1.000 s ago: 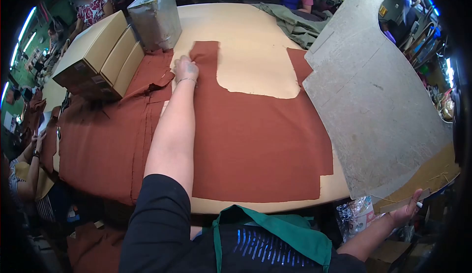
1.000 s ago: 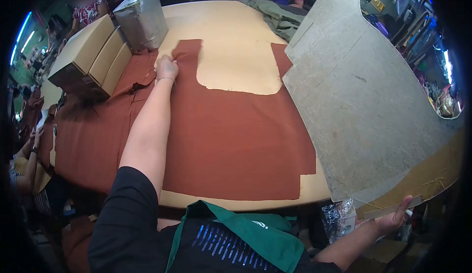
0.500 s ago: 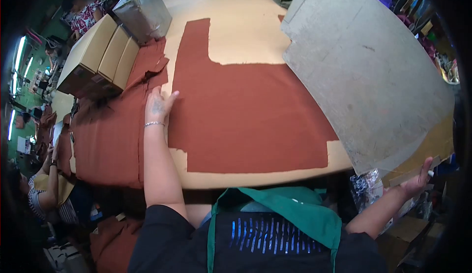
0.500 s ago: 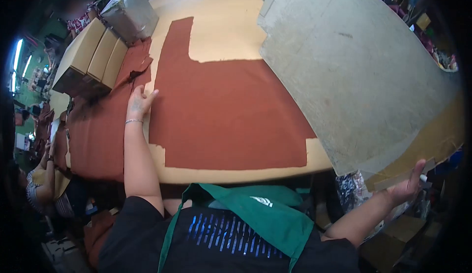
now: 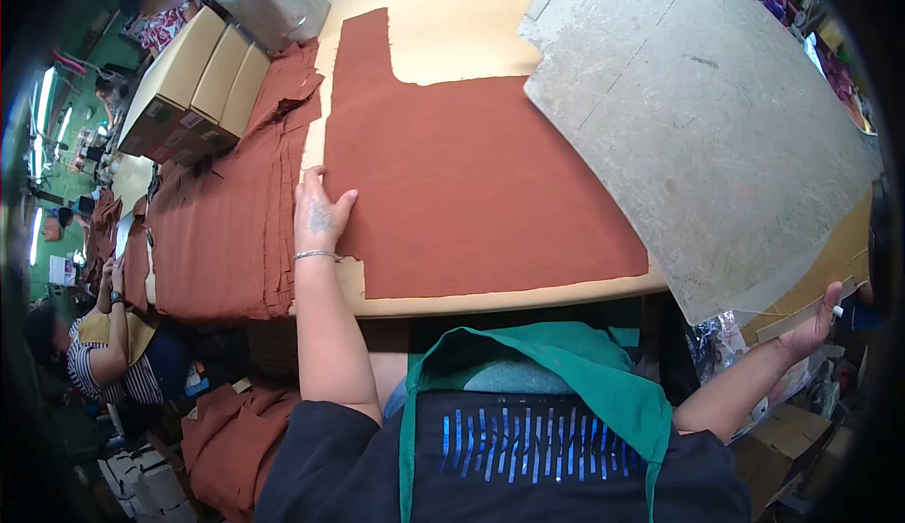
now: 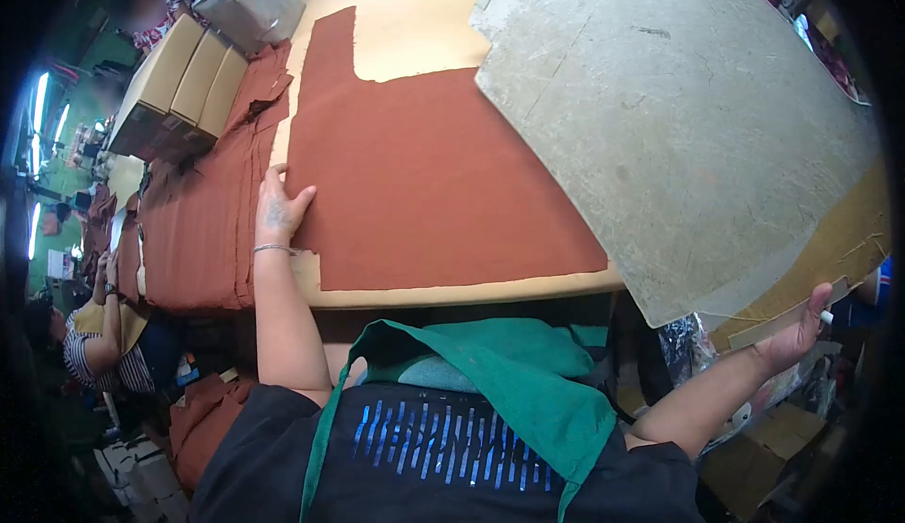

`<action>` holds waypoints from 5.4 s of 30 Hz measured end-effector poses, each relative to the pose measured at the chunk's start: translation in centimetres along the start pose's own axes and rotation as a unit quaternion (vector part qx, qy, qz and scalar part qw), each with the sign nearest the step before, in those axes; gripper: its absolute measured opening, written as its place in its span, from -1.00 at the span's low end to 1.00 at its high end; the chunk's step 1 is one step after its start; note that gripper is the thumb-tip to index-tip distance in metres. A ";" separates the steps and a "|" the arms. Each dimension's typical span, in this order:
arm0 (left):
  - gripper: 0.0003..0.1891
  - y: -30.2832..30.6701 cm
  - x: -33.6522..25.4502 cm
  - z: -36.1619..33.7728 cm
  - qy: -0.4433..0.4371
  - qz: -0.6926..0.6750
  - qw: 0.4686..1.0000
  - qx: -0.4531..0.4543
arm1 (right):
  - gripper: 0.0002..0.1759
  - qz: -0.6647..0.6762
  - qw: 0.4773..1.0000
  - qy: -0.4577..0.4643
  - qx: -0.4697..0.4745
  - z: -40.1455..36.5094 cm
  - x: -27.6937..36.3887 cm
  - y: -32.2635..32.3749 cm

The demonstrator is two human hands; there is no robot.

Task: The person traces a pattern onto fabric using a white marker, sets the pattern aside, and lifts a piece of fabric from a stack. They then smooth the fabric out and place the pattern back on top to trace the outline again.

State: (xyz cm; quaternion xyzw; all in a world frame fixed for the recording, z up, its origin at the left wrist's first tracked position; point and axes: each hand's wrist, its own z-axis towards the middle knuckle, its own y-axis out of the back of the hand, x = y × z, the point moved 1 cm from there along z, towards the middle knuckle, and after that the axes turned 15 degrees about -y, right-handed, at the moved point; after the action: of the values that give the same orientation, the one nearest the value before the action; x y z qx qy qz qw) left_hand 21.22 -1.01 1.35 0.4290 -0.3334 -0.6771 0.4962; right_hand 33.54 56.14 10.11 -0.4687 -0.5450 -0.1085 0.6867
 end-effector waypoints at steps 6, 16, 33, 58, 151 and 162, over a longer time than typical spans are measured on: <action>-0.34 2.3 -0.2 -1.9 0.085 -0.001 0.994 0.066 | -0.56 0.056 0.976 -0.115 0.178 2.3 0.0 3.6; -0.47 4.2 -2.1 -0.3 0.101 -0.770 0.629 0.034 | -0.81 -0.216 0.895 -0.156 0.357 0.9 -10.0 -8.7; -0.42 -1.1 2.7 2.4 0.072 -0.214 0.972 0.062 | -0.44 -0.718 0.667 0.102 0.169 2.6 -19.9 -14.2; -0.24 -2.2 3.1 2.2 0.034 -0.107 0.992 0.051 | -0.45 -0.751 0.640 0.080 0.143 2.8 -20.3 -15.1; -0.21 -1.7 3.3 2.8 0.037 -0.028 0.990 0.133 | -0.44 -0.701 0.645 0.048 0.300 5.6 -19.5 -13.7; -0.53 -2.6 6.1 2.0 0.141 -0.349 0.924 0.071 | -0.47 -0.697 0.646 0.039 0.308 5.5 -19.0 -13.9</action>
State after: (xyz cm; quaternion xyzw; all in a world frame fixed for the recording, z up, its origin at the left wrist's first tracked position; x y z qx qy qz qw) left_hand 17.55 -6.09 -1.64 0.6436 -0.1368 -0.7143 0.2385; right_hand 13.58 45.97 1.13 0.2933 -0.6857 -0.3989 0.5335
